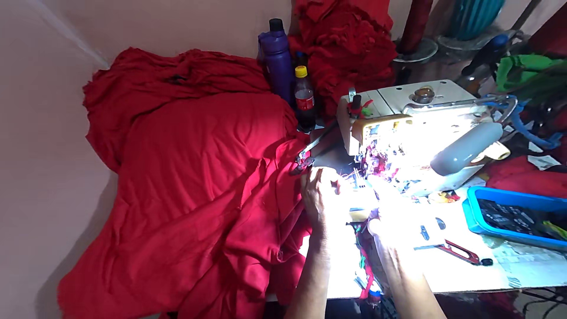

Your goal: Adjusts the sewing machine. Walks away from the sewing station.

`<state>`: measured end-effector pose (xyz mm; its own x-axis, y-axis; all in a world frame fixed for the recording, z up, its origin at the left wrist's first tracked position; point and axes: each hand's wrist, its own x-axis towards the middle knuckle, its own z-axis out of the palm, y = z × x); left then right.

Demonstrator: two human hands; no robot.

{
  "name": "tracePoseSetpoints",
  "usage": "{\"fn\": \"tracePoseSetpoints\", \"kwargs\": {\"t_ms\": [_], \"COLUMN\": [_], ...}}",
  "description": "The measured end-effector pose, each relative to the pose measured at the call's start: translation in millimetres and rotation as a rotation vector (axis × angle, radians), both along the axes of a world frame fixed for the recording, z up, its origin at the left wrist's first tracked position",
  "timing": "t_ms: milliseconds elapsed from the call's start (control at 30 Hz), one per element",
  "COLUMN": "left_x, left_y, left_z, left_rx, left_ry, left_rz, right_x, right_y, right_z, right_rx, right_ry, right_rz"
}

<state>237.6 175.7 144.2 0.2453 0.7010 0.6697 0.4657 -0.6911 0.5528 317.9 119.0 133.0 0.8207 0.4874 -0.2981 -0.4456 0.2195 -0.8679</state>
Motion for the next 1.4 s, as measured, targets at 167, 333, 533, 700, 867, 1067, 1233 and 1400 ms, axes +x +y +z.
{"fn": "tracePoseSetpoints", "kwargs": {"t_ms": [167,333,533,700,867,1067,1233,1400], "left_x": [0,2,2,2,2,1,1,1], "left_y": [-2,-3,-3,-1,-1,-2,-2,-2], "left_z": [1,2,1,-1,-3,-1,-2,-3], "left_rx": [-0.008,0.018,0.017,0.053,0.043,0.045,0.050,0.044], "left_ry": [0.012,-0.019,-0.006,-0.012,-0.016,-0.013,-0.021,-0.013], "left_rz": [0.006,0.025,0.038,0.053,0.039,0.054,0.052,0.058], "right_x": [-6,-2,2,-4,0,1,1,13], "right_y": [-22,-14,-7,-14,-7,-8,-8,-1], "right_z": [-18,33,2,35,3,29,30,-14], "right_rx": [-0.107,0.003,0.113,0.035,0.135,-0.014,0.007,0.051], "right_ry": [-0.057,0.244,0.131,0.237,0.160,0.292,0.281,0.158], "right_rz": [0.212,0.087,0.055,0.067,0.050,0.066,0.053,0.137]}}
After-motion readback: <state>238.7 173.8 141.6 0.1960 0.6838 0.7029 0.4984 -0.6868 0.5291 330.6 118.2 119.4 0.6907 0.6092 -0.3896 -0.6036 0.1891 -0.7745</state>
